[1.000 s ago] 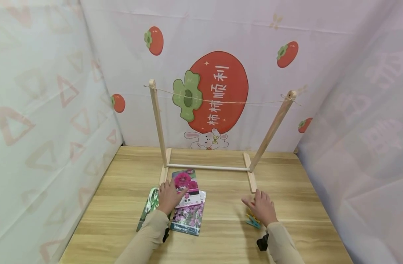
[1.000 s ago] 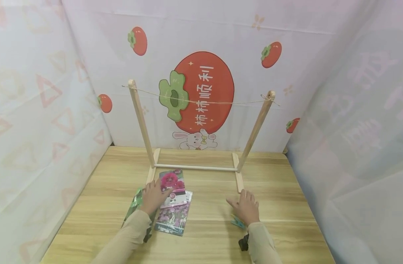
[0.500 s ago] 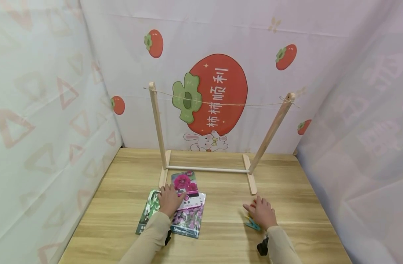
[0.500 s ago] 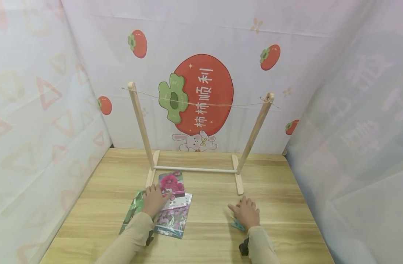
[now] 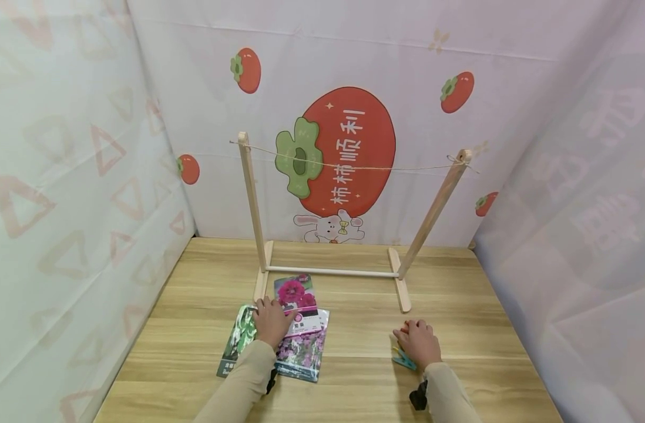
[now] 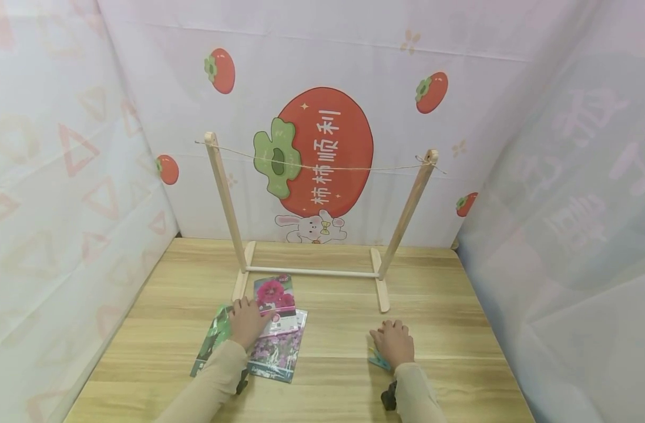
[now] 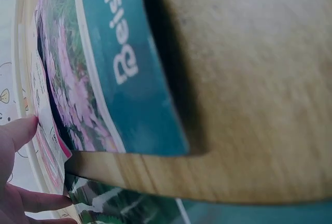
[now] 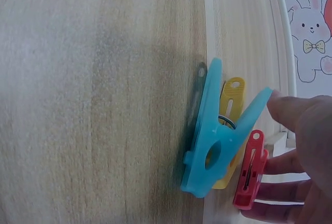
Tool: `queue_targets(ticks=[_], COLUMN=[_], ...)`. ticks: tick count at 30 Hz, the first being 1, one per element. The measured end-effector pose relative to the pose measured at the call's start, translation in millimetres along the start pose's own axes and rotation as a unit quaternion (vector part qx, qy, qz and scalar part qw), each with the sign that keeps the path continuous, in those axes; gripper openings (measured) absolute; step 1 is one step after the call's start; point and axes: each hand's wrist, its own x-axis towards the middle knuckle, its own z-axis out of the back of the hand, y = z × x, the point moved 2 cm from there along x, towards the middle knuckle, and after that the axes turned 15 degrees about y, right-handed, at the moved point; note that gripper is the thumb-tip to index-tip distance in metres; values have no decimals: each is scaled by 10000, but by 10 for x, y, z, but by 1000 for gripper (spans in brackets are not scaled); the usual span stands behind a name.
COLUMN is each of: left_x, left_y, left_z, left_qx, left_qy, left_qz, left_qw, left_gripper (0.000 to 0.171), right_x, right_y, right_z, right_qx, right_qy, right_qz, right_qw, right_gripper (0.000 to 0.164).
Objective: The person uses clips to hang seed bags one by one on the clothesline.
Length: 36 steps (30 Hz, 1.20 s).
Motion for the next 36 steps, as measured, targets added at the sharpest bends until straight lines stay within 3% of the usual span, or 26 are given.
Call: queue_targets(ticks=[11,24,30,36], left_x=[12,46,94,116], left_y=[-8,-52,-42,-1], left_z=[-10,19,25,62], left_qx=[-213,-506,-845,-1433], left_qy=[-423,-656,-652,-681], left_qz=[125,266,616,671], left_qw=[9988,9962,9924,9850], left_gripper=[55,55,60,47], right_x=[68,122,158,207], right_y=[18,53,47,9], right_z=[-8,32,20,-7], right_qx=[-38,-90,-91,-6], right_qy=[-118,-370,-511,-313], right_qz=[-115,33,135,12], right_qw=[9999,9993,9986,9995], right_gripper=[37,27,24,24])
